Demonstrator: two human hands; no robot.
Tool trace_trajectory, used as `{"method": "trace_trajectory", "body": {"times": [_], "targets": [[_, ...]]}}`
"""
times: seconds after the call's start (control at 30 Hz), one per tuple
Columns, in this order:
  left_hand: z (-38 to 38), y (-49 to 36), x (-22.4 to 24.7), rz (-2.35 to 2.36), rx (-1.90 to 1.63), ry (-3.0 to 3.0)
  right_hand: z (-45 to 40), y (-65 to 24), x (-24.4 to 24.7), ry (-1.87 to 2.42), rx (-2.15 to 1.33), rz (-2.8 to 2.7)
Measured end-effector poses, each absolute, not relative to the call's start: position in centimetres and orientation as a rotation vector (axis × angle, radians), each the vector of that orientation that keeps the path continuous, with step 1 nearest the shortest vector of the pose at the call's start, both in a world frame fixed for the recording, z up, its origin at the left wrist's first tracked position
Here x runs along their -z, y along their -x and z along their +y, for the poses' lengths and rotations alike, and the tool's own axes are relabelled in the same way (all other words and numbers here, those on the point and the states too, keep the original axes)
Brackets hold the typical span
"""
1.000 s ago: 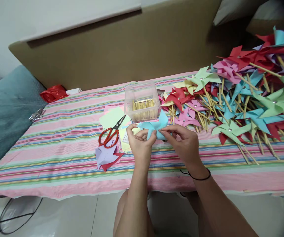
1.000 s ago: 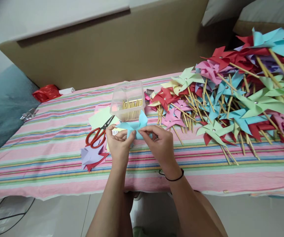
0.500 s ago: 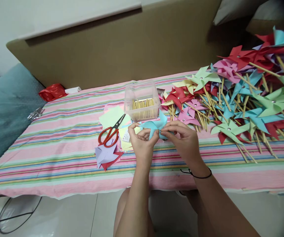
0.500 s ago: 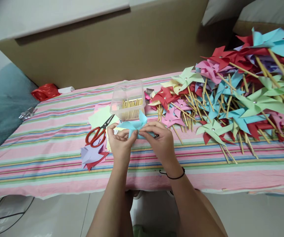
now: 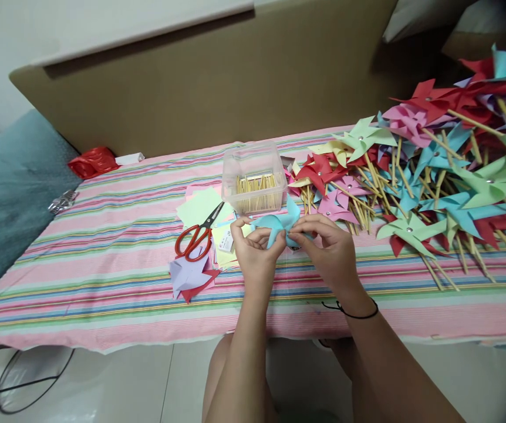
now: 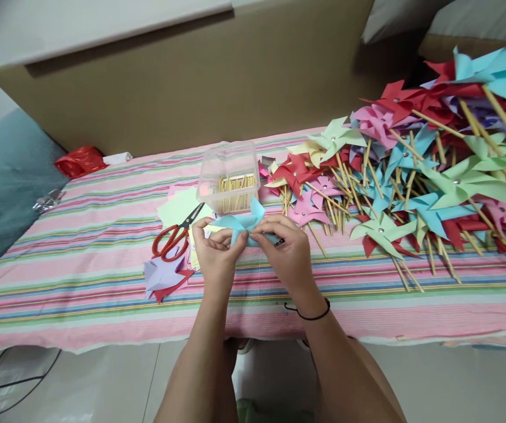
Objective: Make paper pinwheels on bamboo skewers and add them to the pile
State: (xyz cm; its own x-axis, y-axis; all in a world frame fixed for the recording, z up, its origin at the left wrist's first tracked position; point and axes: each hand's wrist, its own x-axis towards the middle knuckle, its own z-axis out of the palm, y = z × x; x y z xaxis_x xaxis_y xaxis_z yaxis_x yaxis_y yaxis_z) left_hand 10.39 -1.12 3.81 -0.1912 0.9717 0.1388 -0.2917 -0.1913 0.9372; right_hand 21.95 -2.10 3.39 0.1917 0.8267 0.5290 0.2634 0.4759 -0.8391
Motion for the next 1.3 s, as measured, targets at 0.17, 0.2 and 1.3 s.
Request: {"method": "trace_trajectory", "body": {"times": [0.17,0.2,1.3], "targets": [[-1.2,-10.3,-3.8,1.012,-1.584,-1.034,-2.2,-21.7,-3.4,1.075,-0.523,-1.352],[-1.2,-10.3,-3.8,1.021,-1.584,-1.043,-2.1,-21.7,-3.4,1.084,-0.533,-1.345],[-1.3,-10.0,-3.7,1.116,-1.438,-1.126,-2.0,-22.8,-3.2,1.119,-1.036,-0.997]]}}
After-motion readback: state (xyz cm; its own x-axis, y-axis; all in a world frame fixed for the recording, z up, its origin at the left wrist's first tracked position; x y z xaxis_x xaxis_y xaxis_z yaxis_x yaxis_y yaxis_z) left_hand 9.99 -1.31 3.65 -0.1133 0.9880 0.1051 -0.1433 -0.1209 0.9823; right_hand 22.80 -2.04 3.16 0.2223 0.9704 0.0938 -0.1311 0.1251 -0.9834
